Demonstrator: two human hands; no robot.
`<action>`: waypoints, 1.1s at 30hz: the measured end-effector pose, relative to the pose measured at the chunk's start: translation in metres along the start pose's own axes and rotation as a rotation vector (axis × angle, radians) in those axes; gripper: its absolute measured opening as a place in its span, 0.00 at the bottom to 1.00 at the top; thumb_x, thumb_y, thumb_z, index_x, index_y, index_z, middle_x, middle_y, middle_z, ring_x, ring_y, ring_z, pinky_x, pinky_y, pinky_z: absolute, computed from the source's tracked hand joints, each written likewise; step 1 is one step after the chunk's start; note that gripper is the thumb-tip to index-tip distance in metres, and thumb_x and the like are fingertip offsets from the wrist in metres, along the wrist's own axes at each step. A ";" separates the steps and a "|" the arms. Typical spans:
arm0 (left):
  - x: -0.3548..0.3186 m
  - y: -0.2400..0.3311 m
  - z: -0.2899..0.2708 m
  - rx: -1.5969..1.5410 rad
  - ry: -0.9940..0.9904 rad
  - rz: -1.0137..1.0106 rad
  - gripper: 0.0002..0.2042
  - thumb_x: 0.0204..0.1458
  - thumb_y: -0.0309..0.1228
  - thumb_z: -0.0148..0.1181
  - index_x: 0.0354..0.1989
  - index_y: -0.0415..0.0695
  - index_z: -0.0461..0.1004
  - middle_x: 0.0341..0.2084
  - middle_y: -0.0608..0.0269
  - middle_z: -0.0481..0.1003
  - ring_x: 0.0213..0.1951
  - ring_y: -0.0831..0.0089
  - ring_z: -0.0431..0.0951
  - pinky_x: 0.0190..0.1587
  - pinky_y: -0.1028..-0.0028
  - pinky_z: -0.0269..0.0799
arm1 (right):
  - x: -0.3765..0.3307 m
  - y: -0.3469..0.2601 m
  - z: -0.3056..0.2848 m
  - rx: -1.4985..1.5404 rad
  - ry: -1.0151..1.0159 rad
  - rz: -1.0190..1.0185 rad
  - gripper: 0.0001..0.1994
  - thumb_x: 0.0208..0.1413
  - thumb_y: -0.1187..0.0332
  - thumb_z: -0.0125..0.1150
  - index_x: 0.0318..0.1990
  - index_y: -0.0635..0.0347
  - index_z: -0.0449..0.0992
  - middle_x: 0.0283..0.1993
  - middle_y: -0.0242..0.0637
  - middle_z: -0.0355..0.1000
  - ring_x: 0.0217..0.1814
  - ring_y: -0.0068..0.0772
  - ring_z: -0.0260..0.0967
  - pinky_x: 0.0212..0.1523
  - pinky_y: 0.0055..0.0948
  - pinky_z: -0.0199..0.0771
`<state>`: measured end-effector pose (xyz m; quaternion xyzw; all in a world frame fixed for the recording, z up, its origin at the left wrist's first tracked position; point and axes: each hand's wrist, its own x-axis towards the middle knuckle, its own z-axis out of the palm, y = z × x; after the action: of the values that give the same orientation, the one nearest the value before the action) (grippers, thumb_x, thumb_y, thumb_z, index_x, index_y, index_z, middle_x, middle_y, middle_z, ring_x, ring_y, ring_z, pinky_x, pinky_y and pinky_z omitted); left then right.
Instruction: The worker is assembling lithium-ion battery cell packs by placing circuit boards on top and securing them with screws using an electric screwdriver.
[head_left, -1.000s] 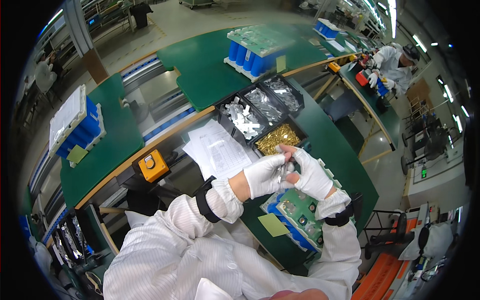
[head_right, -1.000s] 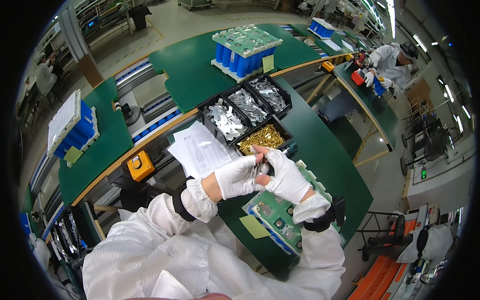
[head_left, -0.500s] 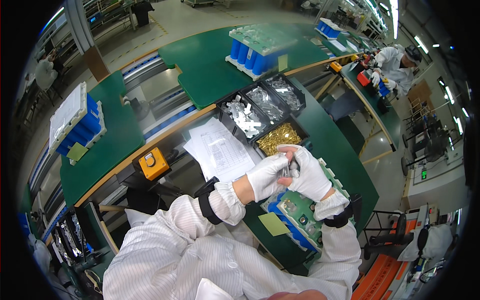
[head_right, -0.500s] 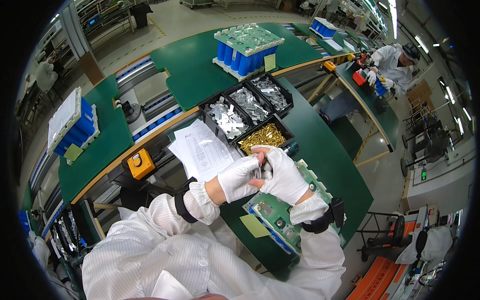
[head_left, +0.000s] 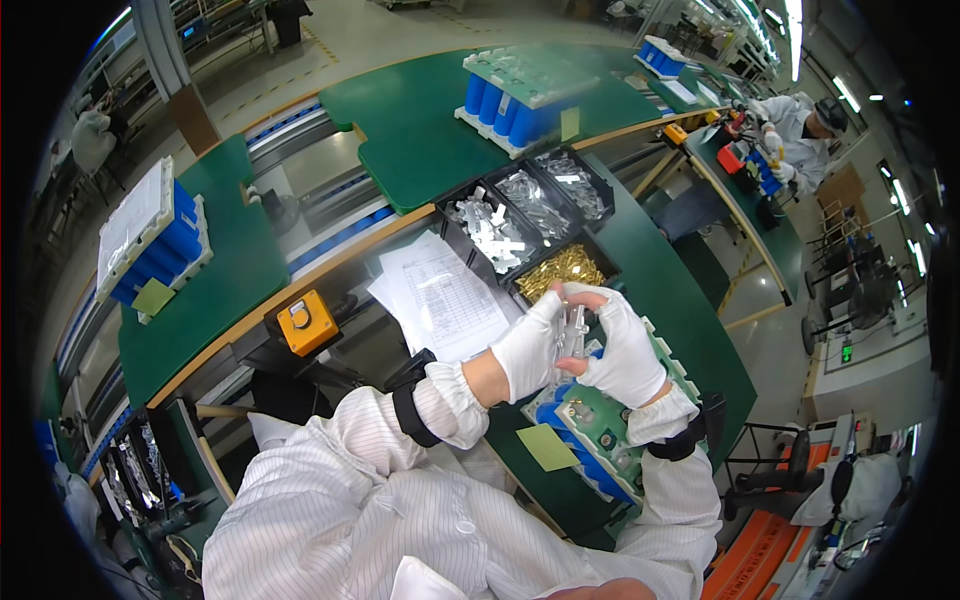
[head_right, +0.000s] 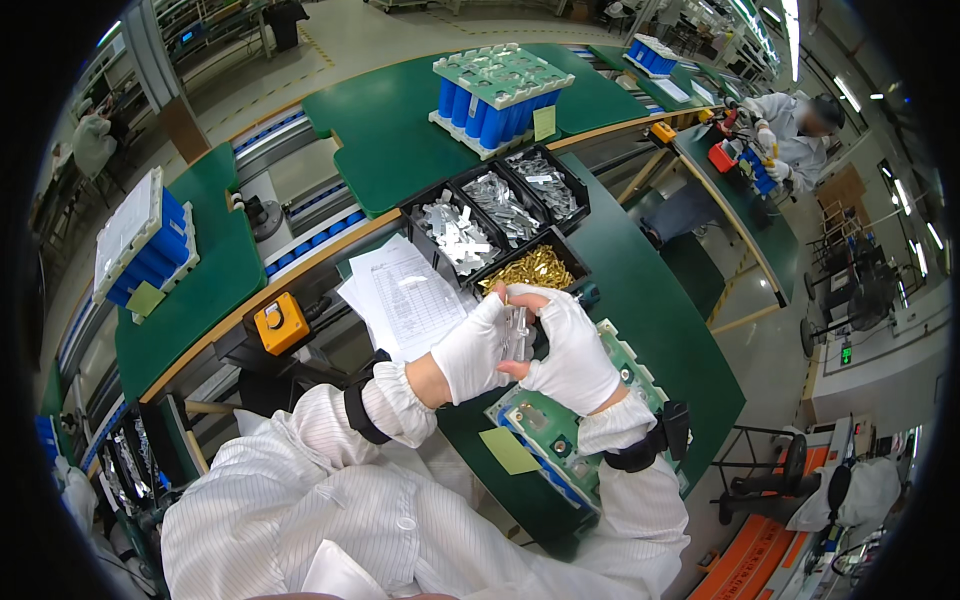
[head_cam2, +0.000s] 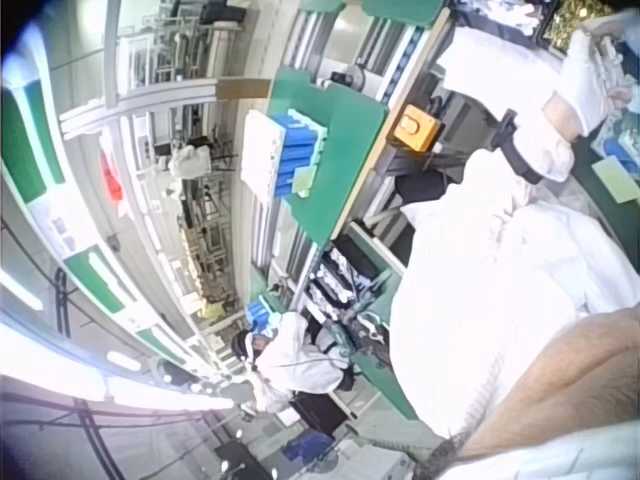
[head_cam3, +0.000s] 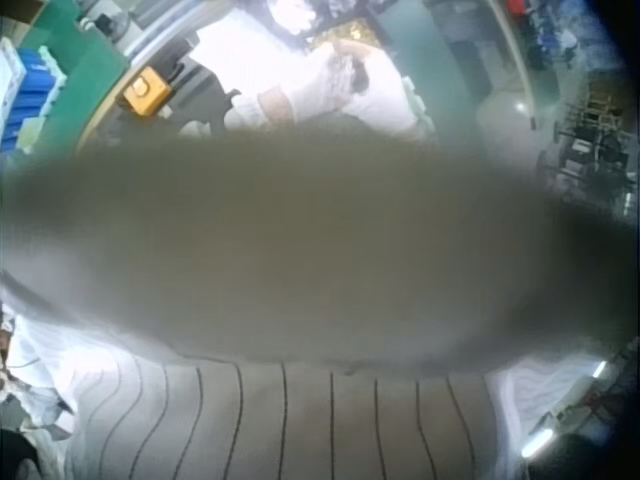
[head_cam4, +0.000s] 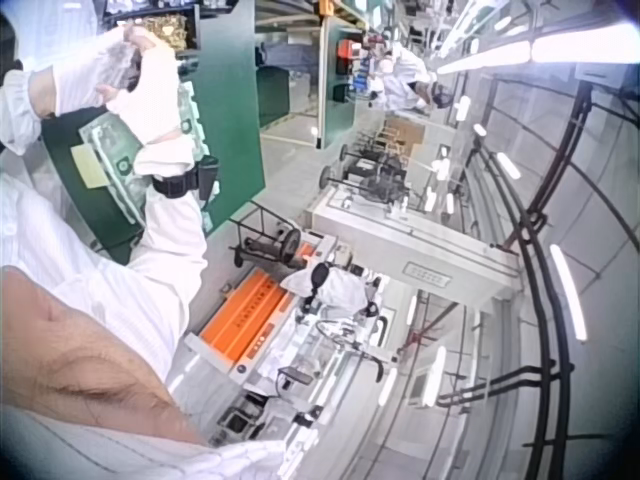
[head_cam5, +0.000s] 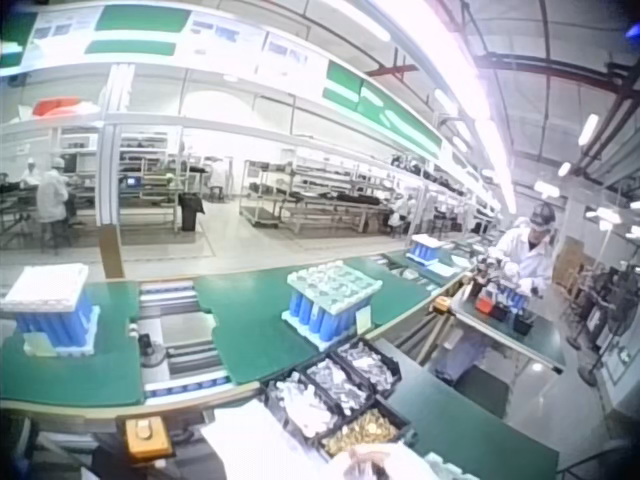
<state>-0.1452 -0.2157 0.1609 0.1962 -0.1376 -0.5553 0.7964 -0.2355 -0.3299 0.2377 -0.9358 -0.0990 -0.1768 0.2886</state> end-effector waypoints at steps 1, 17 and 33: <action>-0.001 0.001 0.001 -0.036 0.068 -0.042 0.27 0.56 0.61 0.48 0.46 0.47 0.68 0.35 0.66 0.71 0.33 0.72 0.72 0.30 0.76 0.70 | 0.000 0.001 0.000 0.025 0.027 -0.014 0.36 0.32 0.68 0.78 0.53 0.60 0.69 0.56 0.44 0.68 0.58 0.47 0.66 0.60 0.38 0.63; -0.008 -0.005 0.003 0.070 0.218 -0.037 0.20 0.64 0.51 0.41 0.37 0.47 0.70 0.17 0.65 0.72 0.15 0.73 0.69 0.18 0.75 0.63 | -0.002 -0.005 0.009 -0.323 -0.144 0.011 0.45 0.27 0.65 0.79 0.59 0.61 0.64 0.58 0.45 0.67 0.58 0.51 0.64 0.59 0.41 0.64; -0.016 0.002 0.007 0.023 0.151 -0.032 0.20 0.62 0.54 0.44 0.42 0.48 0.69 0.24 0.65 0.73 0.23 0.74 0.72 0.24 0.76 0.67 | 0.001 -0.007 0.007 -0.294 -0.035 -0.097 0.39 0.30 0.67 0.77 0.56 0.60 0.67 0.57 0.45 0.67 0.59 0.49 0.64 0.59 0.42 0.63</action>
<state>-0.1523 -0.2017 0.1678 0.2488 -0.0801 -0.5501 0.7932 -0.2347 -0.3200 0.2359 -0.9650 -0.1220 -0.1868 0.1378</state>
